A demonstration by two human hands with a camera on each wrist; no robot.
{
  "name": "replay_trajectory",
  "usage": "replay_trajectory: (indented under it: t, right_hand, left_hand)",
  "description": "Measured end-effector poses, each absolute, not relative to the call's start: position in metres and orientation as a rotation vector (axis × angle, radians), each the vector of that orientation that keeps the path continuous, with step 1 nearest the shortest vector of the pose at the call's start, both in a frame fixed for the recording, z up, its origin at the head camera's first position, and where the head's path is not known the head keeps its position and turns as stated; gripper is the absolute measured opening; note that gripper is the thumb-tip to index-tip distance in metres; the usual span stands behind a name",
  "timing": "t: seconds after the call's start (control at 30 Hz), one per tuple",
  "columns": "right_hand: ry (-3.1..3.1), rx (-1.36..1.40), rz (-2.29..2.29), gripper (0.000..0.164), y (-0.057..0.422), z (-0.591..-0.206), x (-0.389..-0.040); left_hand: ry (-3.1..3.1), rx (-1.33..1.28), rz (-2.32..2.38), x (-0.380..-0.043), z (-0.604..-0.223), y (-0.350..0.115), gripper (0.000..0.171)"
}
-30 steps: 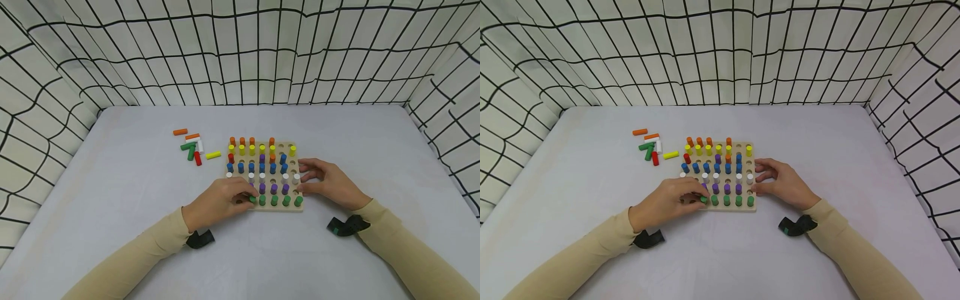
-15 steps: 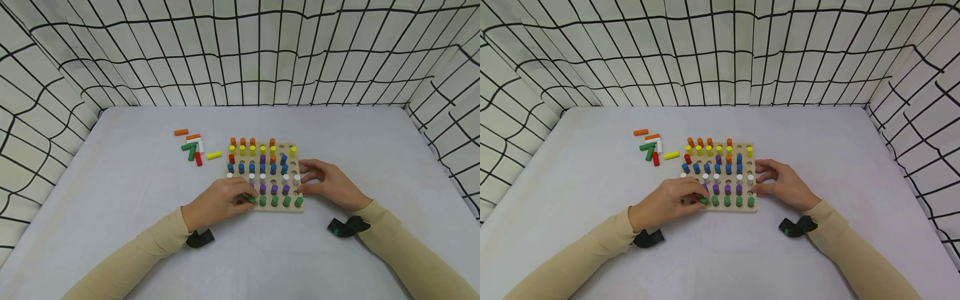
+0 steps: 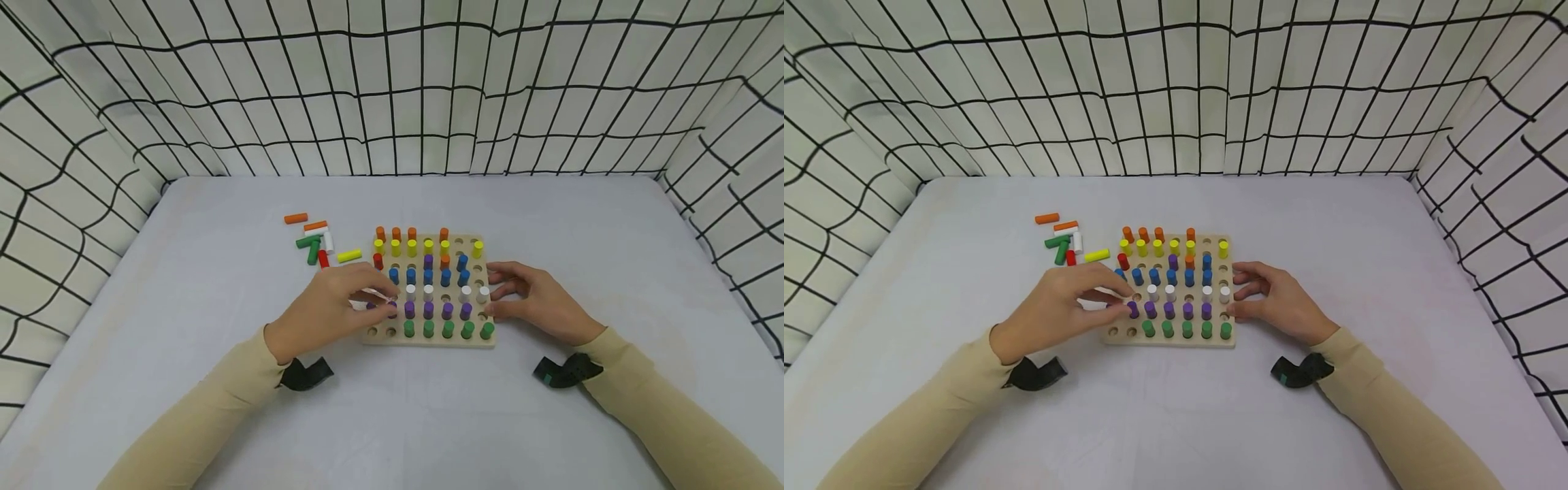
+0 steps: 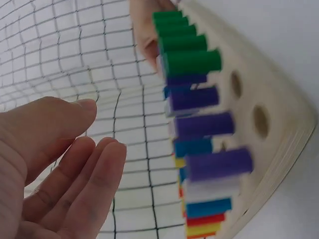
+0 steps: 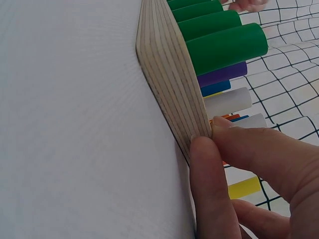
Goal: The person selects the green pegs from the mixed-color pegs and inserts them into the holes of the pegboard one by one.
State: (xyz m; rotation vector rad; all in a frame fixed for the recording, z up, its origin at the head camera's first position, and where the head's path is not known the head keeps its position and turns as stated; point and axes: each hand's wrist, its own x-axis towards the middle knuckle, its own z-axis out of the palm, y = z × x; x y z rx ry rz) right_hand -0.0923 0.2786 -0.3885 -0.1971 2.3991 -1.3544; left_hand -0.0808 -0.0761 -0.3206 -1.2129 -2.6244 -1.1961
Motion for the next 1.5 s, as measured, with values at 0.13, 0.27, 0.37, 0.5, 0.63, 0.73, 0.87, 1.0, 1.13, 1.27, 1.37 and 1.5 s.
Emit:
replay_trajectory:
  t: [0.13,0.27,0.37,0.5,0.63,0.73,0.87,1.0,1.13,1.27,1.37,1.5]
  right_hand:
    - [2.393,-0.192,-1.351,0.079,0.278,-0.39,-0.092]
    - [2.398,-0.177,-1.342,0.079,0.278,-0.391,-0.092]
    - [2.4,-0.176,-1.333,0.079,0.277,-0.391,-0.092]
    - [2.398,-0.178,-1.339,0.079,0.277,-0.391,-0.093]
    - [2.389,-0.18,-1.349,0.079,0.277,-0.392,-0.093]
    - [2.389,-0.184,-1.345,0.079,0.276,-0.393,-0.093]
    - [2.395,-0.181,-1.339,0.079,0.276,-0.392,-0.093]
    - [2.388,-0.181,-1.346,0.079,0.276,-0.392,-0.093]
    - [2.384,-0.186,-1.348,0.079,0.275,-0.392,-0.093]
    - [2.39,-0.191,-1.342,0.079,0.275,-0.391,-0.093]
    - [2.399,-0.192,-1.333,0.079,0.276,-0.389,-0.093]
    - [2.41,-0.188,-1.325,0.078,0.278,-0.386,-0.092]
  left_hand:
    - [-2.589,-1.124,-1.182,-0.089,-0.309,-0.091,0.025]
    - [-2.553,-1.014,-1.139,-0.098,-0.298,-0.104,0.024]
    - [-2.513,-0.941,-1.146,-0.103,-0.292,-0.113,0.023]
    - [-2.475,-0.879,-1.178,-0.109,-0.286,-0.122,0.022]
    - [-2.472,-0.763,-1.199,-0.117,-0.283,-0.129,0.021]
    - [-2.476,-0.67,-1.225,-0.123,-0.282,-0.134,0.019]
    - [-2.51,-0.541,-1.263,-0.131,-0.282,-0.139,0.017]
    - [-2.572,-0.428,-1.223,-0.137,-0.283,-0.144,0.02]
    - [-2.604,-0.367,-1.198,-0.142,-0.287,-0.148,0.022]
    - [-2.653,-0.309,-1.187,-0.148,-0.293,-0.153,0.024]
    - [-2.75,-0.255,-1.167,-0.152,-0.299,-0.158,0.028]
    - [-2.881,-0.208,-1.15,-0.161,-0.308,-0.164,0.032]
